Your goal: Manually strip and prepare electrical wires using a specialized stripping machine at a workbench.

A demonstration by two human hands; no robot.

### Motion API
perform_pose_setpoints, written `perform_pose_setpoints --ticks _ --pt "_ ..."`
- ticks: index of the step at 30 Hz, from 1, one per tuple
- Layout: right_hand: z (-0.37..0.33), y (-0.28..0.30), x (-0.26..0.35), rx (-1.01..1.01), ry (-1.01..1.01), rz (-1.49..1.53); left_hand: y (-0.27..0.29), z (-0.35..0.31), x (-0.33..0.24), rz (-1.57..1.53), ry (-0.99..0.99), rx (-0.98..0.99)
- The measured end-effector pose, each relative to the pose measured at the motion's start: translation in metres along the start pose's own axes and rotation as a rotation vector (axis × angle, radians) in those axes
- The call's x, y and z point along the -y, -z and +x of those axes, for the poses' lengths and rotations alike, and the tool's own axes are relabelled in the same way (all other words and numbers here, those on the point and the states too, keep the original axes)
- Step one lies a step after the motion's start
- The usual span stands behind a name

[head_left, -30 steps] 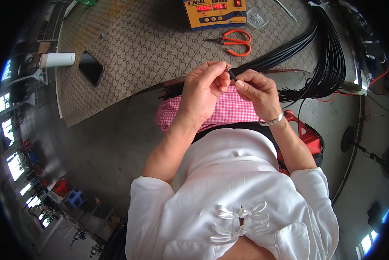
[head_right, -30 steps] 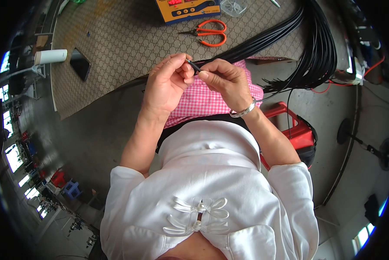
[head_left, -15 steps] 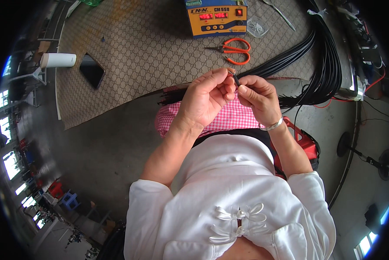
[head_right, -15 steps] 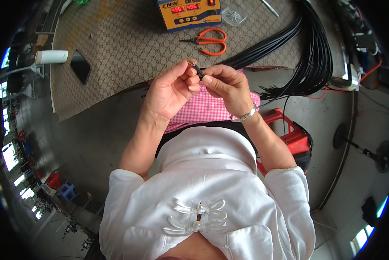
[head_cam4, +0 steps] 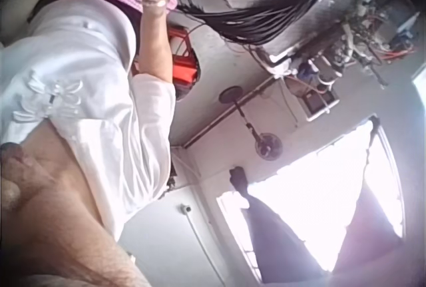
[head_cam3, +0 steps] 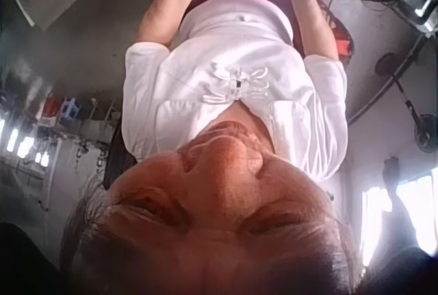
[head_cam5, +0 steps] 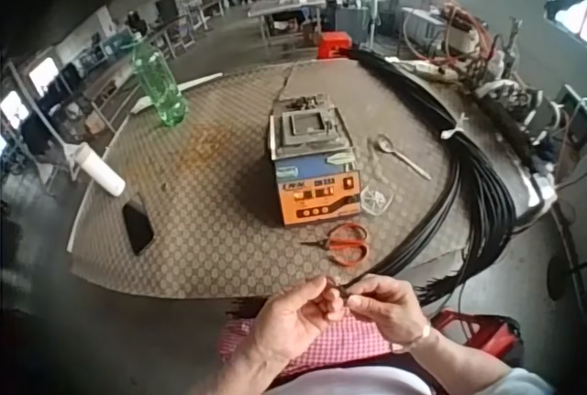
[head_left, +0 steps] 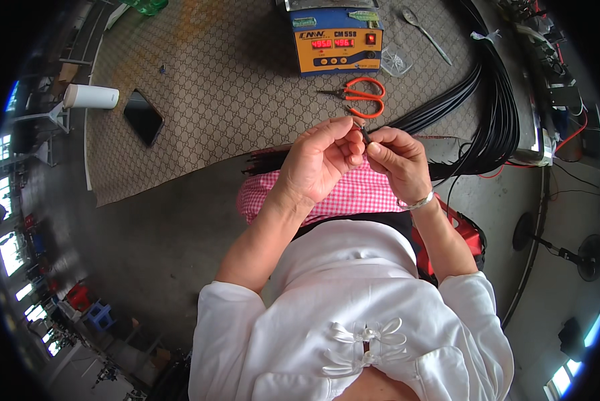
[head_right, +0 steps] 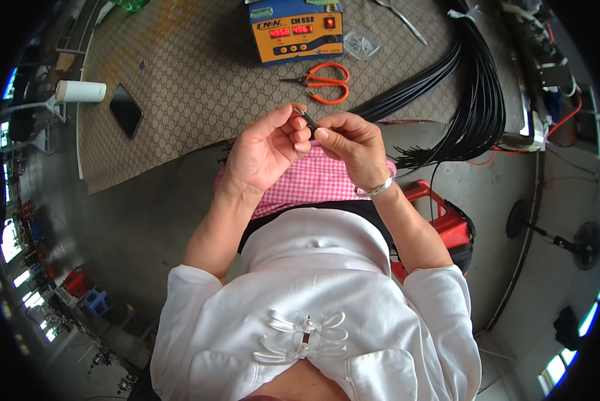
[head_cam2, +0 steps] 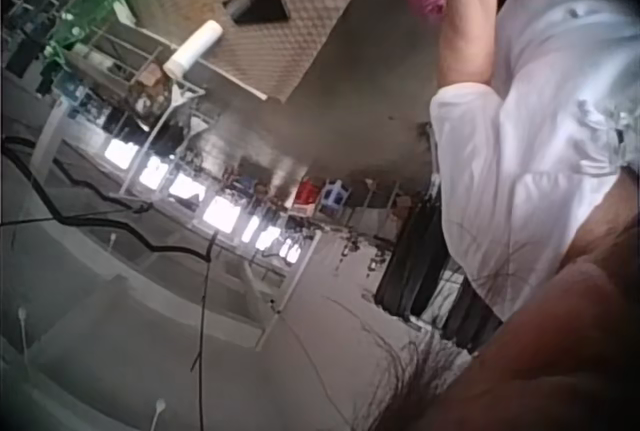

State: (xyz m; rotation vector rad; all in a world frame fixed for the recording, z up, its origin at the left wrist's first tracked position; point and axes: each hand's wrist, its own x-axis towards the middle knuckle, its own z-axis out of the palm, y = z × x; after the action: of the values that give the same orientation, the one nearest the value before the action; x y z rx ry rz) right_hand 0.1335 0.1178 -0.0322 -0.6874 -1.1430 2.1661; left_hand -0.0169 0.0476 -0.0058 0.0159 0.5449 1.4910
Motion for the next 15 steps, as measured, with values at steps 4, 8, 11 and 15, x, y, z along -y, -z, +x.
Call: perform_pose_setpoints --ticks 4,8,11,15 --pt "0.0014 -0.002 -0.0004 -0.011 0.024 -0.018 0.0 0.001 -0.0017 0.019 0.004 -0.016" --pt "0.002 -0.0019 -0.0008 -0.016 0.032 -0.024 -0.0006 0.0011 -0.0033 0.042 0.001 -0.025" --pt "0.0023 -0.0017 0.0014 -0.019 0.029 -0.044 -0.0043 0.0009 -0.0059 0.024 0.01 -0.027" --pt "0.0042 -0.0028 0.002 -0.018 0.06 -0.075 -0.0033 0.0029 -0.0053 0.028 0.004 -0.056"
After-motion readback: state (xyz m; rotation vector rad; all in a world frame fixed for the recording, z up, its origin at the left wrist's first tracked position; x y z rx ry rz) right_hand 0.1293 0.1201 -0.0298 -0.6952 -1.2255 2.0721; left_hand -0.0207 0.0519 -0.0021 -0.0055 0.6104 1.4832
